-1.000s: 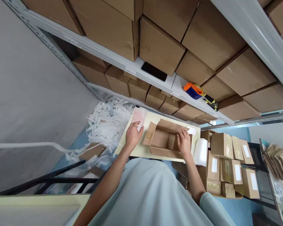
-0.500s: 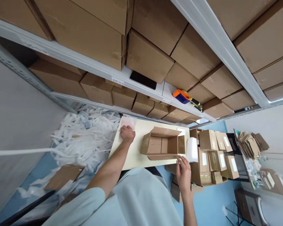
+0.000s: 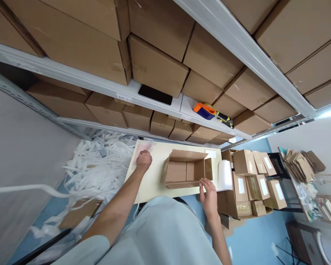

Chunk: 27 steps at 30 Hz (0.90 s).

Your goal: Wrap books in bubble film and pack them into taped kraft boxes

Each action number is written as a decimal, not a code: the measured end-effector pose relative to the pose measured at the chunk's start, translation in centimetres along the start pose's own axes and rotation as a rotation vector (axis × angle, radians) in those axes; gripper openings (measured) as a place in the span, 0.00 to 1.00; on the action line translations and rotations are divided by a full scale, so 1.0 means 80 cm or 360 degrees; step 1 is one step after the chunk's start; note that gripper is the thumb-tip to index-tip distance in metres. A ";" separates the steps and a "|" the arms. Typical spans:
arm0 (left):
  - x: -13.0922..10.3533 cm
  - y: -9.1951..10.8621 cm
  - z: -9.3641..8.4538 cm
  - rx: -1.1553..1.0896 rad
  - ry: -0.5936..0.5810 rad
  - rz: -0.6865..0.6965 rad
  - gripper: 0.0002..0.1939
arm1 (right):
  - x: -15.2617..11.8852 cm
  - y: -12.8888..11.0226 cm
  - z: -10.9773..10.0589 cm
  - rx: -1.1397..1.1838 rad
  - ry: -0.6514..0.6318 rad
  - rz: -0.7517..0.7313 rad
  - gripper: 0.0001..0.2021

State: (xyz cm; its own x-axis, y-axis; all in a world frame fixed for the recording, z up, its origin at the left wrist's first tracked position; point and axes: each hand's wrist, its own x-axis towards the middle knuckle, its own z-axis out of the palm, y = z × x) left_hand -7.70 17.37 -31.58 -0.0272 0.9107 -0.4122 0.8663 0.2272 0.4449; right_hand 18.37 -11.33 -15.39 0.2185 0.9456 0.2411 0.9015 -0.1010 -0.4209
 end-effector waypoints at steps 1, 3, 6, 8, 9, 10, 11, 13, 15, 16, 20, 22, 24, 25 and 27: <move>-0.004 -0.004 -0.011 0.0017 0.0033 -0.0061 0.22 | 0.005 0.006 0.002 0.0035 -0.0011 -0.0022 0.17; -0.012 -0.010 -0.038 0.0077 0.0106 -0.0166 0.20 | 0.017 0.016 0.005 0.0108 -0.0041 -0.0066 0.17; -0.035 -0.010 -0.085 0.0020 0.0346 -0.0147 0.21 | 0.041 0.024 0.004 0.0215 -0.0091 -0.0116 0.17; -0.064 0.001 -0.114 -0.0241 0.0587 0.0024 0.20 | 0.061 0.024 -0.003 0.0296 -0.0095 -0.0161 0.17; -0.083 0.010 -0.127 -0.0402 0.0663 0.0161 0.21 | 0.072 0.023 -0.009 0.0342 -0.0084 -0.0198 0.17; -0.103 0.022 -0.138 -0.0520 0.0668 0.0317 0.21 | 0.083 0.021 -0.017 0.0389 -0.0059 -0.0241 0.17; -0.124 0.037 -0.147 -0.0553 0.0596 0.0474 0.22 | 0.093 0.019 -0.025 0.0434 -0.0032 -0.0286 0.16; -0.164 0.072 -0.156 -0.0451 0.0401 0.0749 0.22 | 0.115 0.013 -0.044 0.0493 0.0016 -0.0399 0.16; -0.196 0.109 -0.152 -0.0276 0.0202 0.0958 0.21 | 0.135 0.009 -0.061 0.0436 -0.0055 -0.0482 0.18; -0.207 0.125 -0.145 -0.0206 0.0101 0.1043 0.22 | 0.144 0.008 -0.067 0.0376 -0.0141 -0.0508 0.19; -0.223 0.169 -0.101 -0.0020 -0.0168 0.1238 0.24 | 0.174 0.025 -0.069 0.0130 -0.0596 -0.0537 0.23; -0.219 0.177 -0.078 0.0036 -0.0196 0.1249 0.24 | 0.183 0.043 -0.057 0.0061 -0.0753 -0.0513 0.22; -0.210 0.181 -0.058 0.0096 -0.0222 0.1228 0.24 | 0.188 0.062 -0.038 -0.0001 -0.0848 -0.0469 0.21; -0.204 0.181 -0.048 0.0129 -0.0246 0.1206 0.24 | 0.190 0.070 -0.027 -0.0037 -0.0886 -0.0451 0.20; -0.189 0.182 -0.028 0.0200 -0.0327 0.1142 0.24 | 0.192 0.083 -0.001 -0.0123 -0.0963 -0.0410 0.18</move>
State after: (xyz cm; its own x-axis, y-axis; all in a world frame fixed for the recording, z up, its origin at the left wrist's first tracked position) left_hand 4.19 7.65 -17.10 0.6476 0.7349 -0.2011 0.6871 -0.4492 0.5711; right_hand 27.76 2.51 -14.38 -0.2358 0.9471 -0.2177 0.9261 0.1511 -0.3458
